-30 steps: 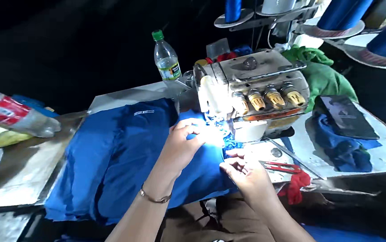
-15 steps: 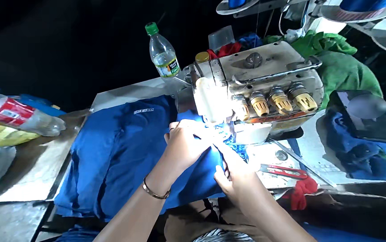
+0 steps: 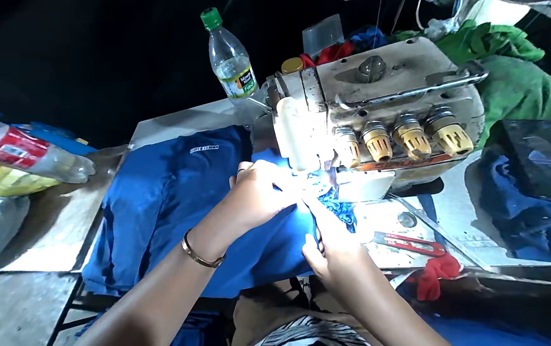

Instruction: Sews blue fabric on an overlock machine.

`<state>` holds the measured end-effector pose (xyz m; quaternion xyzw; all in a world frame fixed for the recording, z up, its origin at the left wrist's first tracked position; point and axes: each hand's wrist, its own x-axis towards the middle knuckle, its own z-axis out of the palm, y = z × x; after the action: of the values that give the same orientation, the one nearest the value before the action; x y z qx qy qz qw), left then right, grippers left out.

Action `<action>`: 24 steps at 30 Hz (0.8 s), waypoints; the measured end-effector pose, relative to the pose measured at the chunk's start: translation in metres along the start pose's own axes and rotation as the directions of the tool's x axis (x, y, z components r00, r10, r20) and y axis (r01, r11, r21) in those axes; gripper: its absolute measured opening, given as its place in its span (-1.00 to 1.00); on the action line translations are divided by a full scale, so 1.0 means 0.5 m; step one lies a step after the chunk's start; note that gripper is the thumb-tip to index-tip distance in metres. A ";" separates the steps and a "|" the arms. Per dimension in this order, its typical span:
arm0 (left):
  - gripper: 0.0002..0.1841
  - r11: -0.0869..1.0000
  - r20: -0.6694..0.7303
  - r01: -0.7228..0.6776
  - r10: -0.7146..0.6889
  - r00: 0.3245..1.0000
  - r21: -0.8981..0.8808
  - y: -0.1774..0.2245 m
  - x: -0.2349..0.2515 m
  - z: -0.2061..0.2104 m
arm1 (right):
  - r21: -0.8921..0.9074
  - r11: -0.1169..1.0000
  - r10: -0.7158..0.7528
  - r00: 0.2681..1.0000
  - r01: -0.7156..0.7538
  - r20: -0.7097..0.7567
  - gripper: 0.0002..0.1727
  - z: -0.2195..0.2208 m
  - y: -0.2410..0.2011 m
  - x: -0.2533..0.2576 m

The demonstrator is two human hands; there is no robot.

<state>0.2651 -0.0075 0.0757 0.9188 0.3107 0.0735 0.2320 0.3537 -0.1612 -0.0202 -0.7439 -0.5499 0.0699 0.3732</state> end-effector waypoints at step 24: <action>-0.78 0.989 0.085 0.072 -0.083 0.993 0.128 0.027 0.016 -0.012 | 0.039 0.999 0.003 1.000 -0.004 0.029 -0.27 -0.001 0.005 0.001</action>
<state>0.2772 -0.0099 0.0875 0.9212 0.3393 0.0035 0.1903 0.3562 -0.1615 -0.0214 -0.7363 -0.5524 0.0922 0.3798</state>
